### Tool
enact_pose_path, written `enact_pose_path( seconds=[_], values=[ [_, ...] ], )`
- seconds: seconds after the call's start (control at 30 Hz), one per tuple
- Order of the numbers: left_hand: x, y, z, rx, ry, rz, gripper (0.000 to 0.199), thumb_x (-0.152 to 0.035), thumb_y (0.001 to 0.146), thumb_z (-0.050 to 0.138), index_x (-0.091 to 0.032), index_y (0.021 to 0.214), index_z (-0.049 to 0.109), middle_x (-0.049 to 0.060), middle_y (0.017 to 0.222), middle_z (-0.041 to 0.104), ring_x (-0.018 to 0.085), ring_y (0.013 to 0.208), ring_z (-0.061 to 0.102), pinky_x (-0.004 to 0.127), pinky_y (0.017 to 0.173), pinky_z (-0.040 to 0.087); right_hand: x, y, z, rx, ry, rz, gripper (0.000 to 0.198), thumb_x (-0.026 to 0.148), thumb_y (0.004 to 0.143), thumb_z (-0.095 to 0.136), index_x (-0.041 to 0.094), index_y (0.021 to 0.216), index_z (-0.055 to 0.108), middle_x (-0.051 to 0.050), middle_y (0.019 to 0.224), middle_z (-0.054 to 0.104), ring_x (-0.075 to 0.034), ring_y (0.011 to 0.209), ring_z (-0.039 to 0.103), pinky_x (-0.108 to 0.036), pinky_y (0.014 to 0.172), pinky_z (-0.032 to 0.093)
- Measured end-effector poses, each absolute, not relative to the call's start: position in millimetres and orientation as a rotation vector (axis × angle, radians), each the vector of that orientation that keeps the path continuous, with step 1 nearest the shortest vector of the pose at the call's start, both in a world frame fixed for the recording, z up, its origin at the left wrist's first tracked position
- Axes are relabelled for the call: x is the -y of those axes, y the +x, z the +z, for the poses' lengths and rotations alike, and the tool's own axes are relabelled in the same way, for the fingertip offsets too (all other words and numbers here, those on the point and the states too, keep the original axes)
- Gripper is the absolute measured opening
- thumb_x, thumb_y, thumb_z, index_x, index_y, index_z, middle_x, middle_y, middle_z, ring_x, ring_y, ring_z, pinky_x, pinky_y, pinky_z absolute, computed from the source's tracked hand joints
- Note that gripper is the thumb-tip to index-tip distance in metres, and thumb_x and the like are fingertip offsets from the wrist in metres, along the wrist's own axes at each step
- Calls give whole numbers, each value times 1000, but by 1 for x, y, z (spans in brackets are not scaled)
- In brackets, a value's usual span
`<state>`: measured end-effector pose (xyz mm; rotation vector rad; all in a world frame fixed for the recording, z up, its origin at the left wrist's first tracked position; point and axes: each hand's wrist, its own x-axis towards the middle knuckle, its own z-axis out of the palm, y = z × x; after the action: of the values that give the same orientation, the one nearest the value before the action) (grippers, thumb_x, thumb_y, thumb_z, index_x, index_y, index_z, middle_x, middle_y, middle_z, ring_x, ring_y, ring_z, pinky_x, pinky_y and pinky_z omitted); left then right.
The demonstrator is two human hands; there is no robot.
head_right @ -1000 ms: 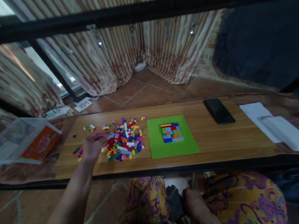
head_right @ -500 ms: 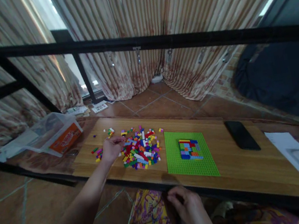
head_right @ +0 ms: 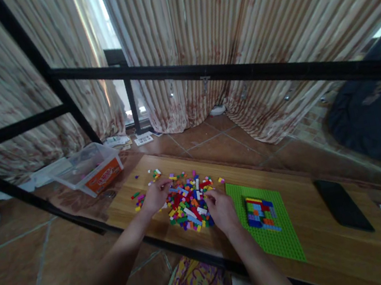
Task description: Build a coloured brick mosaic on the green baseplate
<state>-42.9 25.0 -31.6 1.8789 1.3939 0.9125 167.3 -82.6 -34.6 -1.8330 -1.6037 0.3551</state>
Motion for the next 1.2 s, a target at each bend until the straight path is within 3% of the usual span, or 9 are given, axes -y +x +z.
enact_pose_path(
  seconds=[0.23, 0.43, 0.8, 1.2],
  values=[
    [-26, -45, -37, -1401, 1896, 918, 23, -21, 87, 55, -19, 96, 75, 7, 92, 76, 21, 85, 69, 31, 85, 52, 84, 191, -41, 1558, -2009, 215, 27, 24, 89, 46, 18, 97, 71, -10, 100, 71, -20, 90, 66, -32, 83, 48],
    [-19, -53, -35, -1404, 1835, 1004, 23, -26, 86, 56, -21, 99, 74, 5, 88, 75, 21, 81, 69, 29, 79, 53, 62, 199, -39, 1696, -2106, 182, 25, 20, 88, 48, 20, 96, 71, -7, 101, 71, -18, 94, 65, -29, 86, 45],
    [19, -67, -44, -1364, 1727, 1135, 25, -28, 87, 55, -19, 102, 72, 7, 96, 74, 20, 84, 69, 29, 76, 53, 38, 195, -51, 1776, -2216, 230, 19, 20, 85, 52, 19, 93, 70, -8, 93, 70, -17, 78, 64, -28, 75, 43],
    [68, -60, -60, -1294, 1765, 1189, 20, -21, 89, 51, -23, 101, 67, 6, 96, 70, 19, 91, 66, 32, 81, 54, 59, 180, -47, 1704, -2045, 268, 18, 24, 87, 51, 20, 95, 66, -6, 98, 66, -18, 86, 62, -30, 80, 46]
  ],
)
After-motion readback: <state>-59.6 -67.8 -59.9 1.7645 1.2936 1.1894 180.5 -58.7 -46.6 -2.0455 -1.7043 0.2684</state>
